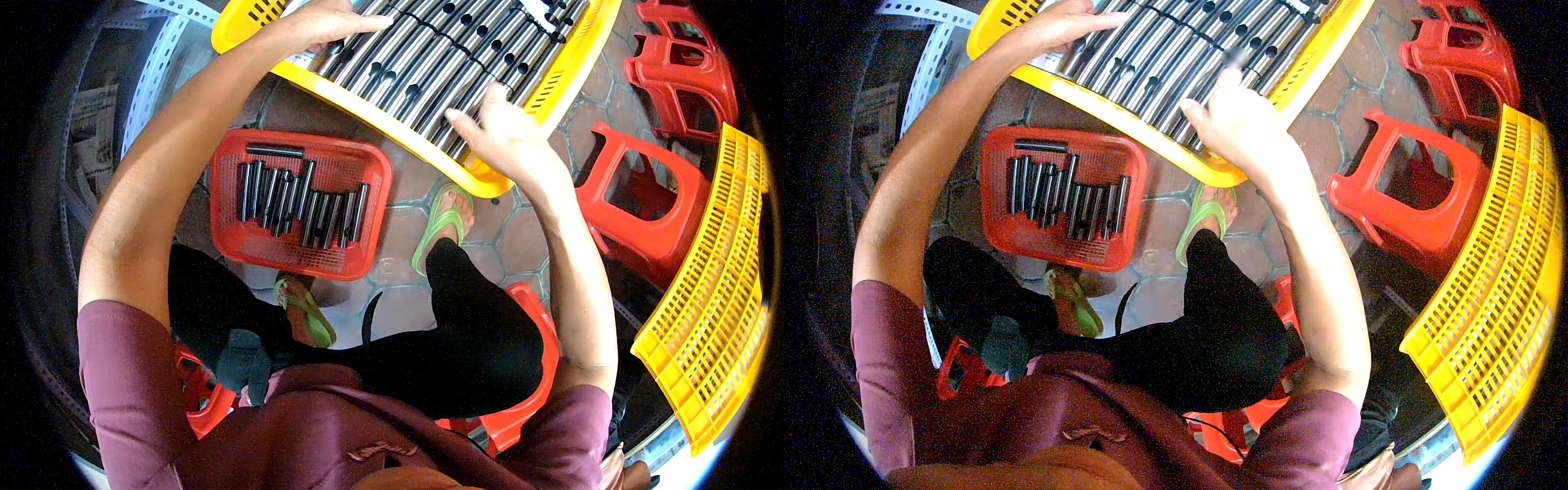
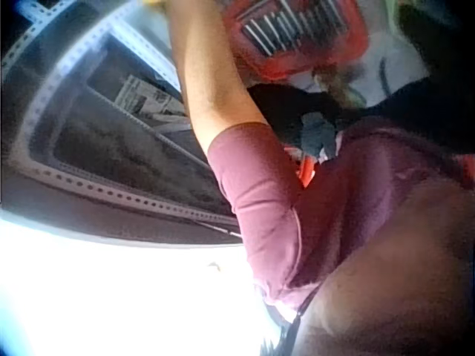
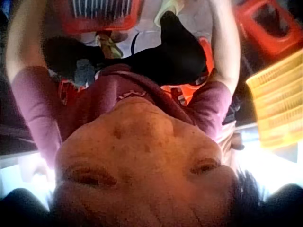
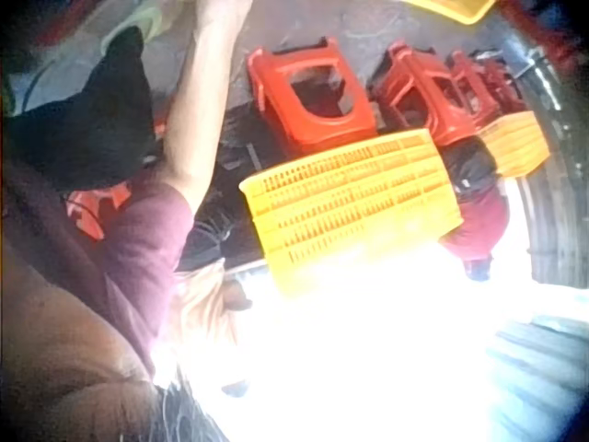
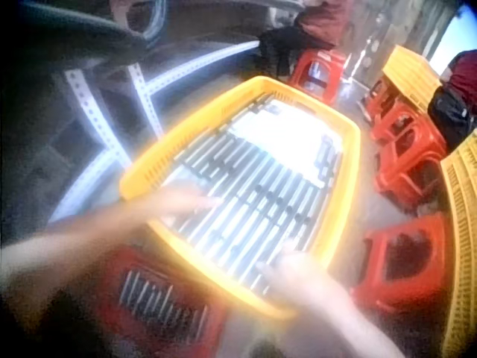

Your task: The person sits on a red stool and transfers metal rods from a yellow basket to a red basket. They handle the rods by hand, moving them in batches and occasionally adjusting the newspaper lining inside the yellow basket.

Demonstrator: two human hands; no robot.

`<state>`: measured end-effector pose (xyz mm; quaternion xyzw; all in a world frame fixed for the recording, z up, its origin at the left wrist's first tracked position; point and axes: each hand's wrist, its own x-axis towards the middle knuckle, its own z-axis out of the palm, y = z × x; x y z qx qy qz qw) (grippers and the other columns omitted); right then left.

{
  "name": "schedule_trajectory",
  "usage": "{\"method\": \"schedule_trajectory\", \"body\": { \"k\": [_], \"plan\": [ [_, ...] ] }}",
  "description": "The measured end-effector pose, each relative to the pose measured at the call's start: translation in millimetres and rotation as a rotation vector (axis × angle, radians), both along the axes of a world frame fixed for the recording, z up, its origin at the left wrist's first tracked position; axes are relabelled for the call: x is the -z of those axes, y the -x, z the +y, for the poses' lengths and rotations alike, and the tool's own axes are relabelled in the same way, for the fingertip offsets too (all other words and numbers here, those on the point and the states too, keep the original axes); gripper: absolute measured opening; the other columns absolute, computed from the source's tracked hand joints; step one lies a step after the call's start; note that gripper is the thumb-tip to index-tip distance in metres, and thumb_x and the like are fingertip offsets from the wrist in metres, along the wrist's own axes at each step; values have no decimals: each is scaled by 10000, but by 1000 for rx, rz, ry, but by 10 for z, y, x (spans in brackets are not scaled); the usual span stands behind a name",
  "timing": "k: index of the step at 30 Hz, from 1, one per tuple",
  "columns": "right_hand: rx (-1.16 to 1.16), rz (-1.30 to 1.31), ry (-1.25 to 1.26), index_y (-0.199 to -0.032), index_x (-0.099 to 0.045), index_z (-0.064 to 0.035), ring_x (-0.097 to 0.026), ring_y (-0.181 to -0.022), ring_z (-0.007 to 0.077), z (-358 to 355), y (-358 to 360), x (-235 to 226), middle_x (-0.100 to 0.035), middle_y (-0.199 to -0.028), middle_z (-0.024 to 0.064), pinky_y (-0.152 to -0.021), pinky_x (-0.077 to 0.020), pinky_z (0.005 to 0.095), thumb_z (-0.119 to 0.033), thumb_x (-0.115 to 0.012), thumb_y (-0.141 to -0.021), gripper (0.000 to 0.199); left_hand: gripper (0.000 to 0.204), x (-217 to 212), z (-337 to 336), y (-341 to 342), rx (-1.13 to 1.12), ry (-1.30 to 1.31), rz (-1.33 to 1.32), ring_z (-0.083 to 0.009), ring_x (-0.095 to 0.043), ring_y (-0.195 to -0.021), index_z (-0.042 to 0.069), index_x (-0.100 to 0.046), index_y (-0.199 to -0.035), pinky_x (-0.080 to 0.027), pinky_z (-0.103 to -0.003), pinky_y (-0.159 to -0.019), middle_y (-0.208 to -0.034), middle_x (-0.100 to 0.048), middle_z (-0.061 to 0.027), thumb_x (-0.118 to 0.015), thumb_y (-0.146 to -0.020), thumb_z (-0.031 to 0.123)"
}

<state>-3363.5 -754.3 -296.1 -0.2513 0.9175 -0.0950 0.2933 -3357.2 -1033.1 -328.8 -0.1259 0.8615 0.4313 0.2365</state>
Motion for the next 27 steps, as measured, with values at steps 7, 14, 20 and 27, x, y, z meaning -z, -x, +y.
{"method": "schedule_trajectory", "body": {
  "k": [7,14,20,27],
  "plan": [
    [-2,2,16,-1159,-361,124,-653,-897,474,-43,-178,102,-660,-893,326,-822,-531,487,-392,-574,-916,608,439,-795,427,-371,-152,-1105,-118,-216,-601,-1098,-7,-550,-1301,-476,-314,-959,-1237,-624,-140,-629,-925,206],
    [435,-40,643,-1207,-395,135,-522,-1117,431,0,-241,429,-493,-1175,337,-982,-438,463,-375,-696,-825,704,471,-442,477,-145,-276,-782,-143,-223,-611,-1103,10,-498,-1328,-535,-305,-909,-1220,-613,-142,-643,-894,122],
    [1049,-74,982,-1344,-341,128,-598,-873,141,-28,-113,751,-611,-1084,164,-747,-513,255,-237,-728,-851,725,446,-333,461,-109,-156,-823,-118,-224,-610,-1084,9,-544,-1300,-523,-330,-893,-1221,-625,-137,-644,-902,182],
    [836,-58,812,-1186,-538,81,-573,-834,117,-223,-154,463,-616,-971,96,-732,-484,258,-312,-693,-870,528,457,-66,458,66,-144,-790,-188,-235,-608,-1065,31,-549,-1296,-529,-384,-877,-1198,-628,-141,-670,-884,187]
  ]
}}
